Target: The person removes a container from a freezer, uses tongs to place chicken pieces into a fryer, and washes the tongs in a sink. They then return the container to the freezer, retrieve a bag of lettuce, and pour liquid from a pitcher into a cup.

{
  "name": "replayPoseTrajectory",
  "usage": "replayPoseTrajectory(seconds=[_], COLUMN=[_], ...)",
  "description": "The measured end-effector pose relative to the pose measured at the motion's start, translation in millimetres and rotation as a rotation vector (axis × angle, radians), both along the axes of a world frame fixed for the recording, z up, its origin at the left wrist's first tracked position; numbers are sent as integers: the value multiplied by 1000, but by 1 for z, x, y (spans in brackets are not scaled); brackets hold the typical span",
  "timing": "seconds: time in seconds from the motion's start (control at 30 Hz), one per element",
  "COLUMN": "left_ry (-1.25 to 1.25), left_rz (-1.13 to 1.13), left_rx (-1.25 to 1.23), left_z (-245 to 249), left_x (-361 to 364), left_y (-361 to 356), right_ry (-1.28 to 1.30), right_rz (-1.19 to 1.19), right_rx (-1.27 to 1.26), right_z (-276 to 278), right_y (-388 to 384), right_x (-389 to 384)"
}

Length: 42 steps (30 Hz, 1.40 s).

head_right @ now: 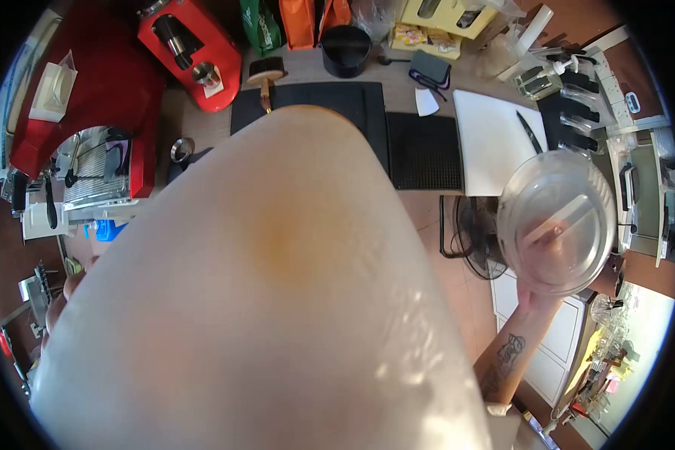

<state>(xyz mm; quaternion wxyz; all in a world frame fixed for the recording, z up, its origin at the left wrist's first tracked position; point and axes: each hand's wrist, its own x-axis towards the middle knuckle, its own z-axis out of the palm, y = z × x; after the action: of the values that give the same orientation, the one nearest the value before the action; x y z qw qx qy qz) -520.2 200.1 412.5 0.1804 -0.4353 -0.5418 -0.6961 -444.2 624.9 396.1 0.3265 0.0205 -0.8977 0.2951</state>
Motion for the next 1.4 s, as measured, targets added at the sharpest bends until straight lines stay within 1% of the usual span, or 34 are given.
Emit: replayPoseTrajectory(seconds=[0.2,0.37,0.47,0.57,0.67,0.7,0.77,0.8,0.83,0.9,0.93,1.0,1.03,1.1,1.17,1.23,1.27,1.3,1.37,1.4], left_ry=[32,20,-63,-212,-410,-465,-592,-643,-632,-704,-795,-773,-752,-759,-877,-955,-971,-991,-1190,-1147], left_rz=[-2,64,180,318,349,336,297,260,236,203,157,128,115,104,130,328,377,426,699,716], left_rx=[6,14,0,-59,-178,-254,-295,-310,-306,-160,-163,-216,-265,-268,-163,-95,-38,15,220,339], left_z=[1,-6,-25,-50,-81,-91,-109,-117,-131,-155,-147,-159,-165,-169,-174,-177,-187,-199,-200,-216], left_x=[9,13,14,12,9,6,5,5,5,2,1,-6,-11,-21,-40,-60,-75,-87,-115,-130], left_y=[-14,-11,2,26,53,60,78,85,92,108,113,125,134,152,169,193,201,209,241,249], right_ry=[-5,-2,-3,-35,-126,-180,-332,-398,-407,-501,-504,-595,-596,-612,-607,-333,-331,-323,-290,-313], right_rz=[-3,-4,-3,26,115,156,282,333,358,338,323,351,343,326,320,315,331,343,319,328], right_rx=[-17,-23,-5,38,128,169,270,273,331,467,468,587,585,713,691,413,268,267,60,9], right_z=[-5,-4,0,14,27,34,33,32,21,5,-2,-17,-25,-43,-54,-57,-60,-67,-82,-93], right_y=[-27,-24,-29,-43,-74,-84,-107,-118,-122,-117,-111,-98,-93,-80,-55,-26,-6,15,66,93], right_x=[26,23,25,30,30,28,13,3,-3,-10,-13,-20,-24,-37,-58,-82,-91,-97,-118,-129])
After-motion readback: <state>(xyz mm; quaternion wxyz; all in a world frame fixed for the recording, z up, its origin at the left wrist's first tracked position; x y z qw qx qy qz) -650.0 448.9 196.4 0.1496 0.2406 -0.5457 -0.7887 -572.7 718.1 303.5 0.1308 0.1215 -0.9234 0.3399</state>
